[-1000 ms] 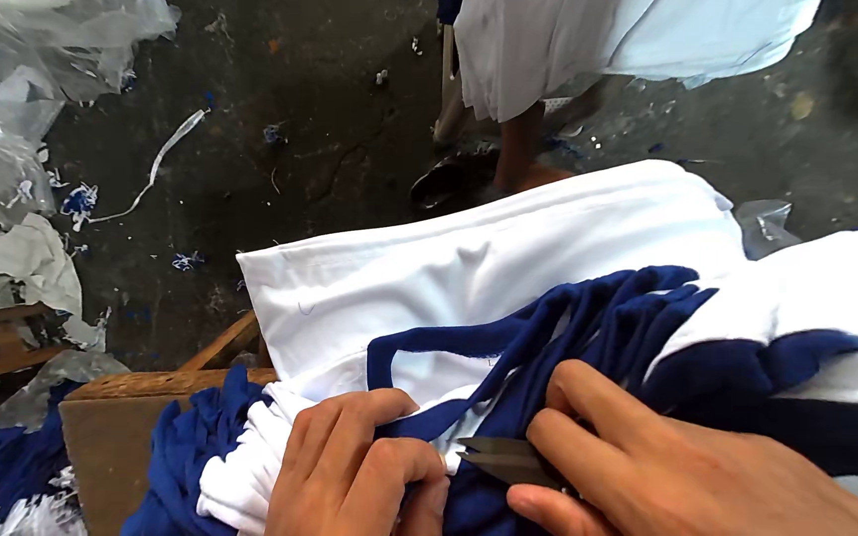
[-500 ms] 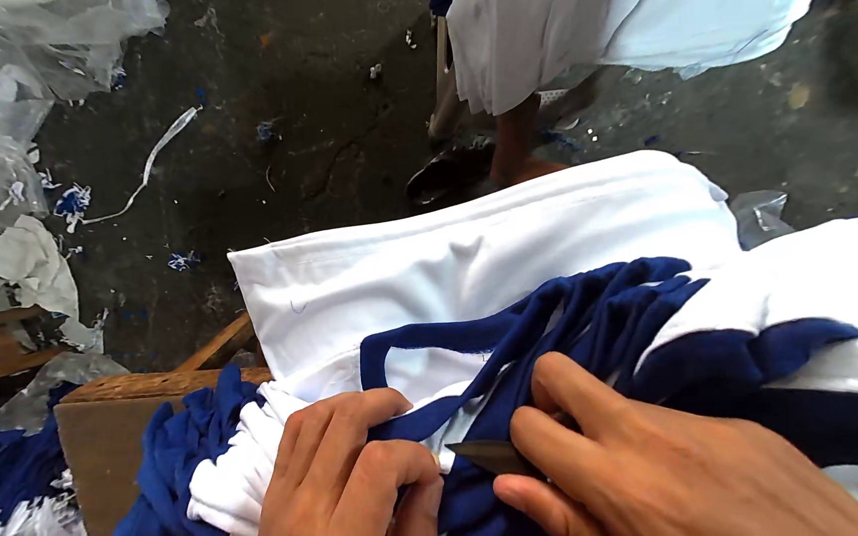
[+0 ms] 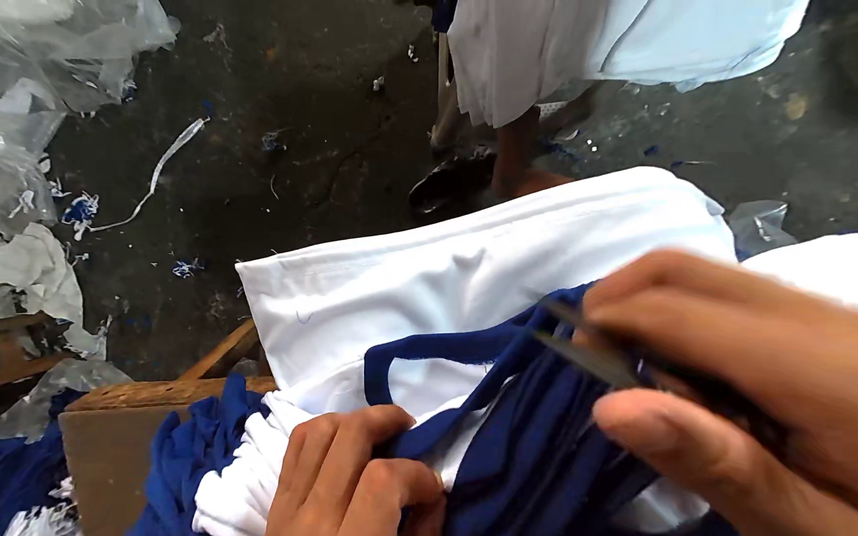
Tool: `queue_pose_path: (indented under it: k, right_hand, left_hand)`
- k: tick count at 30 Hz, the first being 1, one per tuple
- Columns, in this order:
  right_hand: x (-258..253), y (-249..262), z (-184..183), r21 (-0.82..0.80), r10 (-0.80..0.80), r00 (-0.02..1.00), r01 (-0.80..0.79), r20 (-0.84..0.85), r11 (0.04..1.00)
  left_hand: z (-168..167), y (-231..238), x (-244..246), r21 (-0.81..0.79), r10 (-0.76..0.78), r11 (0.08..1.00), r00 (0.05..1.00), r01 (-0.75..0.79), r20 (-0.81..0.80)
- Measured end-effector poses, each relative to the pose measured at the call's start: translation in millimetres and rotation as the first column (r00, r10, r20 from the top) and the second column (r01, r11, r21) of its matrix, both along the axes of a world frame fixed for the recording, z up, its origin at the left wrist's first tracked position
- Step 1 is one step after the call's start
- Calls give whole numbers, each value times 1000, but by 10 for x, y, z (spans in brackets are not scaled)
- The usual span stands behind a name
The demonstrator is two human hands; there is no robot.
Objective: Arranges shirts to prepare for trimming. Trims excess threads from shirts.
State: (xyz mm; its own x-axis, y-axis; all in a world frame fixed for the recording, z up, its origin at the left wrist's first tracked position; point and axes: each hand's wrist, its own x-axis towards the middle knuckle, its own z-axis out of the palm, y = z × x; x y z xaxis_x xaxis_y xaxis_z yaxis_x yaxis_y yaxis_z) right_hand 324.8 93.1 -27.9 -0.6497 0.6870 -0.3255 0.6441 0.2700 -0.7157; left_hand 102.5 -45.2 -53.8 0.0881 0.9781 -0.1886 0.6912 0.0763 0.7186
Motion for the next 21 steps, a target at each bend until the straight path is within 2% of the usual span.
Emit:
queue_pose_path:
  k: [2, 4, 6, 8, 10, 12, 14, 16, 18, 21]
  right_hand:
    - [-67, 79, -79, 173, 2, 1000, -3, 9, 985]
    - [-120, 71, -233, 265, 96, 994, -108, 57, 958]
    - [-107, -6, -351, 296, 222, 970, -241, 98, 924]
    - [-63, -52, -330, 219, 313, 944, -329, 105, 919]
    - [-35, -86, -270, 152, 319, 940, -335, 121, 930]
    - [-65, -175, -255, 198, 278, 948, -306, 156, 931]
    - [-87, -270, -294, 305, 227, 956, -276, 188, 912]
    - [-67, -300, -299, 343, 207, 959, -265, 196, 901]
    - [-46, -337, -247, 324, 186, 961, -246, 205, 914]
    - [-14, -503, -149, 289, 144, 961, -210, 234, 934]
  left_hand:
    - [20, -16, 23, 31, -18, 999, 1000, 18, -18]
    - [34, -29, 35, 61, -32, 998, 999, 33, -17]
    - [33, -25, 22, 67, -29, 997, 1000, 29, 6]
    - [17, -1, -36, 47, -9, 999, 998, 6, 62]
    - [-13, 31, -146, 39, 71, 996, 983, -79, 170]
    - [-46, 105, -279, 55, 191, 977, 955, -208, 229]
    - [-58, 215, -389, 69, 232, 968, 965, -241, 121]
    - [-35, 279, -429, -60, 105, 992, 994, -107, -43]
    - [-26, 305, -394, -235, -65, 972, 986, 28, -152]
    - [-19, 245, -472, -283, -110, 957, 983, 64, -150]
